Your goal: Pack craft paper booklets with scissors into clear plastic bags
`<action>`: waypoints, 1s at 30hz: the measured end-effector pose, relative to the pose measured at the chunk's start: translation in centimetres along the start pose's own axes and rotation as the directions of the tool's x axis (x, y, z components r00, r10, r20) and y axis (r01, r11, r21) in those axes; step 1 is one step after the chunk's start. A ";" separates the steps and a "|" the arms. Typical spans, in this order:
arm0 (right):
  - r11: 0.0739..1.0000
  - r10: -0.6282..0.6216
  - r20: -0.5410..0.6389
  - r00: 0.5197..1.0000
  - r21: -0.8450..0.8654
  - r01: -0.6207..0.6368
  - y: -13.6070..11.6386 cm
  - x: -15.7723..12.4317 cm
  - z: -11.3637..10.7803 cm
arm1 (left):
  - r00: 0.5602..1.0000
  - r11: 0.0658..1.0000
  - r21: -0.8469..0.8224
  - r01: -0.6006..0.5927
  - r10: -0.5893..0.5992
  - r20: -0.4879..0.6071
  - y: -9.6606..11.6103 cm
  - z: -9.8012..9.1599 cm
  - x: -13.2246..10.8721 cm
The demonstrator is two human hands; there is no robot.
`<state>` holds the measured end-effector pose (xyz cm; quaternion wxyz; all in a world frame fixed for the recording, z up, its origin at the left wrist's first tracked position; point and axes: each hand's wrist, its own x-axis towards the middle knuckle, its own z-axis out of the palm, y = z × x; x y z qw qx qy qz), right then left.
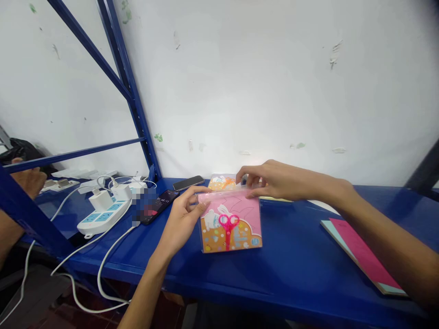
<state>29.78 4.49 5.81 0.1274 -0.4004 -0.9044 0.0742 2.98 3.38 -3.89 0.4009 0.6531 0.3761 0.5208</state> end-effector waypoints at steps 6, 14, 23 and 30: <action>0.998 0.007 -0.017 1.000 0.069 -0.006 2.9 0.0 3.5 | 0.985 0.986 0.110 0.123 -0.134 0.106 -2.7 1.1 0.5; 0.992 0.118 -0.084 0.989 0.051 -0.114 5.0 -1.8 11.6 | 0.998 0.779 0.627 0.003 -0.044 0.050 -5.5 3.1 0.0; 0.983 0.135 -0.124 0.983 -0.111 -0.149 5.1 -2.4 12.1 | 0.988 0.433 0.893 -0.120 -0.038 0.151 -5.8 3.2 0.1; 0.984 0.145 -0.123 0.982 -0.090 -0.156 5.3 -2.7 11.6 | 0.978 0.388 0.902 -0.188 -0.014 0.209 -5.7 3.4 0.1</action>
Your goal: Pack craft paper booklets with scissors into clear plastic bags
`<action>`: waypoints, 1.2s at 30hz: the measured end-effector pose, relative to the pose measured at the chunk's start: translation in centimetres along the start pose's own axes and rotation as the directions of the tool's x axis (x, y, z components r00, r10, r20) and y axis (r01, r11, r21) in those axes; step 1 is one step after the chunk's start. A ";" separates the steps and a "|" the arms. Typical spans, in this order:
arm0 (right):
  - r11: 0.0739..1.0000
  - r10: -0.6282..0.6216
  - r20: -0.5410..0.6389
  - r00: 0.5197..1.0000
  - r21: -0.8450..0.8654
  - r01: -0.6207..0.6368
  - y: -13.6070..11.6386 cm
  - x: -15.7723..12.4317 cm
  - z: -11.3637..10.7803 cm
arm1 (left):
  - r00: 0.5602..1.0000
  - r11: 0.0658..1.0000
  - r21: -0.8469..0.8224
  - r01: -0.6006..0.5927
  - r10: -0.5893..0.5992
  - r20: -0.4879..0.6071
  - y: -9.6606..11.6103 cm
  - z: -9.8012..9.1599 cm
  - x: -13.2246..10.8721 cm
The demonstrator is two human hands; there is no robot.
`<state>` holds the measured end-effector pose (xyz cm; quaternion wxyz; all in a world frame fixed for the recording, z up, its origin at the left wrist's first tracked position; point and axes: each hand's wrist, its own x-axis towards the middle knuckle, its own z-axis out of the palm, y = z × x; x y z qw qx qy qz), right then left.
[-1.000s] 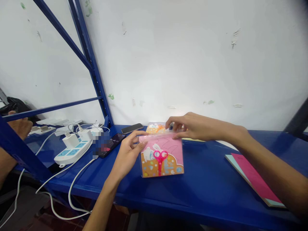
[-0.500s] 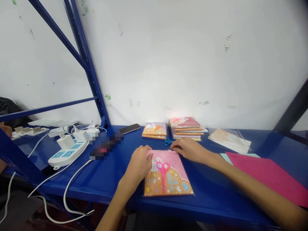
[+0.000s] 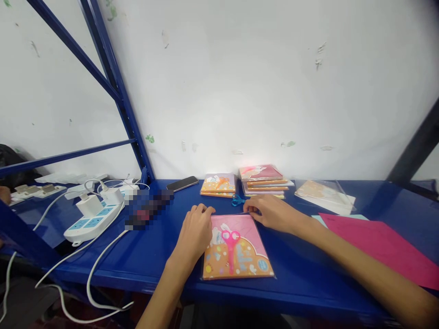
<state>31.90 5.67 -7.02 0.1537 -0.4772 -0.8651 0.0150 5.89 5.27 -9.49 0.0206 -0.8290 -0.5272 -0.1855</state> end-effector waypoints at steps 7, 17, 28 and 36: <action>0.999 -0.052 -0.029 0.998 0.009 0.053 -0.7 -0.2 0.2 | 0.992 0.990 -0.070 -0.124 0.125 0.013 0.5 0.0 0.0; 1.000 -0.028 -0.018 0.999 -0.002 0.028 -0.5 -0.3 0.3 | 0.990 0.989 -0.050 -0.143 0.143 0.007 0.7 0.0 0.1; 1.000 -0.015 -0.004 1.000 -0.005 0.015 -1.2 -0.4 -0.1 | 0.983 0.970 -0.162 -0.179 0.181 0.000 1.0 -0.8 -0.4; 0.993 -0.084 -0.028 0.996 0.080 0.086 -1.5 -0.2 1.1 | 0.956 0.952 -0.145 -0.270 0.283 0.074 2.1 -1.2 -1.0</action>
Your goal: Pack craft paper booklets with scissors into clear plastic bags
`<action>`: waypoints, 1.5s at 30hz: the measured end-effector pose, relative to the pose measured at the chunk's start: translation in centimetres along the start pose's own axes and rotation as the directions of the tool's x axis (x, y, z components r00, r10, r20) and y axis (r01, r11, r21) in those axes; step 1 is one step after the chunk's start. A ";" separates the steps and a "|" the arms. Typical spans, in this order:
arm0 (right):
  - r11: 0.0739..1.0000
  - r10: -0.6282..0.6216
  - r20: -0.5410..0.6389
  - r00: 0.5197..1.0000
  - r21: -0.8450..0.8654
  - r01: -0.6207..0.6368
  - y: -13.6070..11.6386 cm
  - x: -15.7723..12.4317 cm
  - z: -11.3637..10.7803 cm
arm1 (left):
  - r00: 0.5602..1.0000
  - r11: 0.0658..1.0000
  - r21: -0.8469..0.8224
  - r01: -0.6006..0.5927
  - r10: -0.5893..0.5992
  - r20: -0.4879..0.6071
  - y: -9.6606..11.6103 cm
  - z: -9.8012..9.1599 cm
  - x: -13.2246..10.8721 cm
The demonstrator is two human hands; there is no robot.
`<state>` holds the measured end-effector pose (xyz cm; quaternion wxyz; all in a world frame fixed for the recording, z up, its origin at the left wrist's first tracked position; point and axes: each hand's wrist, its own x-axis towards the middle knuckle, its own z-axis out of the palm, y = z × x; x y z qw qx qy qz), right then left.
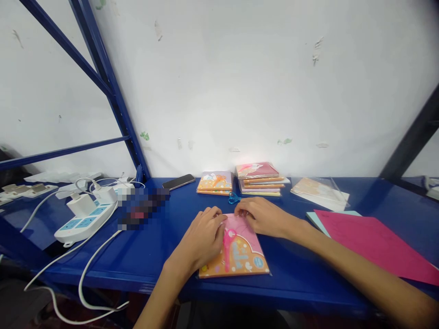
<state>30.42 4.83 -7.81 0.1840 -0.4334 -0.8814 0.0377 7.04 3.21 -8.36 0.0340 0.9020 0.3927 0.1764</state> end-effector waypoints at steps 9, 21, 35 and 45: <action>0.999 0.048 -0.008 0.999 0.026 -0.048 -0.5 0.1 0.0 | 0.998 1.000 0.021 0.009 -0.010 0.055 0.6 -0.1 0.1; 0.991 0.129 -0.015 0.991 0.039 -0.129 -0.3 0.2 0.2 | 0.996 0.997 0.035 0.064 -0.066 0.059 0.5 -0.6 0.0; 0.958 0.287 -0.012 0.958 -0.001 -0.287 -0.2 0.2 -0.8 | 0.974 0.967 0.129 0.220 -0.225 0.024 -0.2 -1.8 0.0; 0.801 0.576 0.164 0.801 0.083 -0.593 -1.3 -2.1 -4.4 | 0.983 0.981 0.050 0.186 -0.186 -0.005 -1.5 0.3 0.1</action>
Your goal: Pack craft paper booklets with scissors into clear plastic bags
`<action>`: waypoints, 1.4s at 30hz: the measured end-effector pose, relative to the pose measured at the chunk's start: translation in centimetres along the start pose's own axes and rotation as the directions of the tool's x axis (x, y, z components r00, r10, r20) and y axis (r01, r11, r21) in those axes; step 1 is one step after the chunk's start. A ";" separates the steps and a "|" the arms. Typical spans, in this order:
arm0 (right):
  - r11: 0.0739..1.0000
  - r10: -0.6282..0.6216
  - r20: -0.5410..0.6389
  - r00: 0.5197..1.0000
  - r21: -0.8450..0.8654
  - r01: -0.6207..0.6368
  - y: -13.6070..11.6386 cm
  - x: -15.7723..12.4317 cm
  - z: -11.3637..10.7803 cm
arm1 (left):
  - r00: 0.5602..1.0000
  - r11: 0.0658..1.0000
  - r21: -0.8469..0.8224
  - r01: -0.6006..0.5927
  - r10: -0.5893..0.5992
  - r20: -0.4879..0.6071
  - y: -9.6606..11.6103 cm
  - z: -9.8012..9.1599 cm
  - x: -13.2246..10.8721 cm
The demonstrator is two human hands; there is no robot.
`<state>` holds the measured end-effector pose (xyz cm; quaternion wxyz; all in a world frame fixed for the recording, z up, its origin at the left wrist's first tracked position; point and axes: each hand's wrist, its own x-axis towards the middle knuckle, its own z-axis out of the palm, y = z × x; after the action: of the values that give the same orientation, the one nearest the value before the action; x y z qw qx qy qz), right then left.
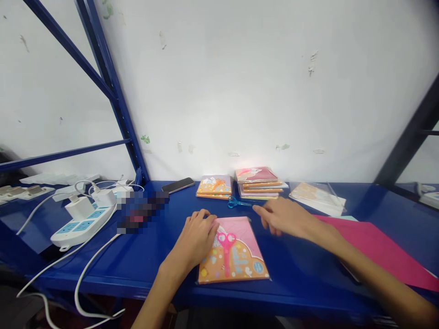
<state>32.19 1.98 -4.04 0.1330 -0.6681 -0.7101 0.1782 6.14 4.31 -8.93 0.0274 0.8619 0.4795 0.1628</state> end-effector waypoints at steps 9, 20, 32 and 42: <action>0.971 0.118 0.071 0.990 0.199 -0.130 2.9 -6.8 3.7 | 0.996 0.982 -0.188 -0.021 0.004 -0.091 -0.3 -0.2 -0.1; 0.782 -0.219 0.064 0.974 0.608 0.137 -0.8 -3.2 6.5 | 0.950 0.812 -0.583 -0.012 -0.173 -0.260 -1.8 -2.3 0.0; 0.730 -0.075 -0.112 0.991 0.671 0.131 -4.9 6.0 2.4 | 0.790 0.550 -0.835 0.005 -0.514 -0.334 -5.8 -6.0 -1.0; 0.994 -0.070 -0.436 0.897 0.044 0.099 0.0 5.0 -2.8 | 0.878 0.698 -0.707 0.109 -0.401 -0.260 -4.3 -6.2 -1.5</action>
<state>33.01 7.12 -1.79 0.3172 -0.6547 -0.6848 0.0421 0.03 4.73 -4.36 0.2626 0.6641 0.5001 0.4898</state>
